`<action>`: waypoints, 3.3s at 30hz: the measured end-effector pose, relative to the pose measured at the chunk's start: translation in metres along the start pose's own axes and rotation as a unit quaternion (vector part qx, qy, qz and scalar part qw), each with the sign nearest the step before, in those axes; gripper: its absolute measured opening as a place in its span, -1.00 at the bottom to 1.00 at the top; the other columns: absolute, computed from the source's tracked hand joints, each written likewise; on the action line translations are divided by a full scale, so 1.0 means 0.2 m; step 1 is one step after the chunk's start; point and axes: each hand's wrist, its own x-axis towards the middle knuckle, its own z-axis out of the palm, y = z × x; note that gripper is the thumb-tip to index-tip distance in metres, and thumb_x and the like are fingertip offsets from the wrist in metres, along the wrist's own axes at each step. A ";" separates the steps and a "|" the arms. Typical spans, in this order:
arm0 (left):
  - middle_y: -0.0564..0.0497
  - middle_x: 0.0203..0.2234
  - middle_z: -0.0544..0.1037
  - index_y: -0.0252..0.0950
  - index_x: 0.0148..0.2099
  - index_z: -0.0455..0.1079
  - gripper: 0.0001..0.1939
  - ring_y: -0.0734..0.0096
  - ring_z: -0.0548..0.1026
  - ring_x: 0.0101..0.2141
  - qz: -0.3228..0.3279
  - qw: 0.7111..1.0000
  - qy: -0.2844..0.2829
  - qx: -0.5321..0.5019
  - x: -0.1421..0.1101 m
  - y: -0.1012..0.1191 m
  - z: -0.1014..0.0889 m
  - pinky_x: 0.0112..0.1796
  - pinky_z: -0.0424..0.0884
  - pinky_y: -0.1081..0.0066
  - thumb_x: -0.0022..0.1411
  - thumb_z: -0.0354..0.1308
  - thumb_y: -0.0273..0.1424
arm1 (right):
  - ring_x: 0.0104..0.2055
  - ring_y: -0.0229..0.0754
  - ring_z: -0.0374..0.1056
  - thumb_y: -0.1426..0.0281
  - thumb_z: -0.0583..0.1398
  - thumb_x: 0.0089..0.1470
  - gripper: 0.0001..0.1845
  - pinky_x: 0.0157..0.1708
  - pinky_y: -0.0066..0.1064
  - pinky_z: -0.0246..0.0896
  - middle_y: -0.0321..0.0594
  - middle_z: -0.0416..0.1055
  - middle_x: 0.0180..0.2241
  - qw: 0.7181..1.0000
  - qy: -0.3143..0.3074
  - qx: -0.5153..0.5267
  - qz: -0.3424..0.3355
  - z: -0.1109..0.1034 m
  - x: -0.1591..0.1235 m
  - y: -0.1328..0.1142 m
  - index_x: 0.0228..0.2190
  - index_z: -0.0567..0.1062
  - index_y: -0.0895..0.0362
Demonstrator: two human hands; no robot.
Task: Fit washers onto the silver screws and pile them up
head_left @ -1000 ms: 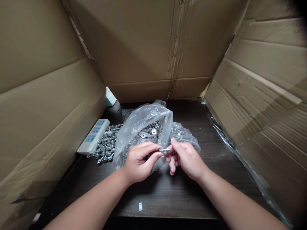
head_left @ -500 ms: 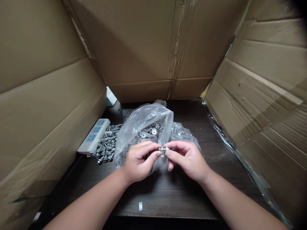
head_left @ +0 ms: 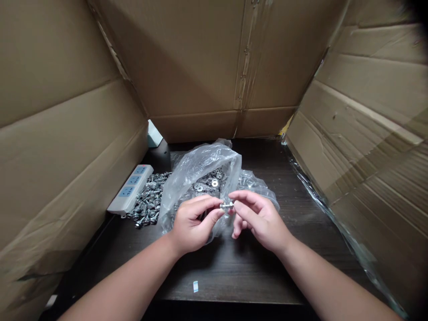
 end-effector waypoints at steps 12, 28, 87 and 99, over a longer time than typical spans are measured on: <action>-0.02 -0.46 0.55 -0.33 -0.16 0.47 -0.82 0.49 0.47 -0.47 0.030 0.999 -0.017 0.017 0.00 0.01 -0.01 -0.42 0.40 0.49 0.17 0.19 -0.59 | -0.63 -0.36 0.35 0.32 0.34 0.01 -0.75 -0.60 -0.48 0.30 -0.28 0.44 -0.47 1.000 -0.006 -0.012 -0.018 -0.01 0.00 -0.01 -0.28 0.52 0.21; -0.04 -0.47 0.54 -0.33 -0.12 0.47 -0.79 0.48 0.46 -0.48 0.050 0.997 -0.044 0.025 0.00 0.01 -0.01 -0.43 0.41 0.49 0.18 0.16 -0.59 | -0.74 -0.35 0.28 -0.02 0.13 0.14 -0.45 -0.76 -0.51 0.22 -0.27 0.37 -0.59 0.995 -0.017 0.030 0.098 -0.01 0.03 0.02 -0.49 0.46 0.26; -0.04 -0.46 0.55 -0.35 -0.13 0.47 -0.80 0.48 0.46 -0.48 0.041 0.998 -0.051 0.005 0.00 0.00 -0.02 -0.42 0.41 0.48 0.18 0.16 -0.59 | -0.81 -0.41 0.12 0.01 0.10 0.17 -0.48 -0.83 -0.54 0.17 -0.37 0.27 -0.69 0.989 -0.053 0.073 0.116 0.01 0.02 0.04 -0.50 0.41 0.23; 0.01 -0.47 0.52 -0.36 -0.20 0.49 -0.86 0.54 0.45 -0.47 -0.004 1.000 -0.006 -0.008 0.00 0.00 -0.01 -0.42 0.39 0.54 0.16 0.21 -0.59 | -0.63 -0.39 0.33 0.28 0.29 0.06 -0.64 -0.69 -0.47 0.34 -0.26 0.34 -0.27 1.000 0.003 -0.010 -0.024 0.02 -0.02 0.00 -0.12 0.38 0.08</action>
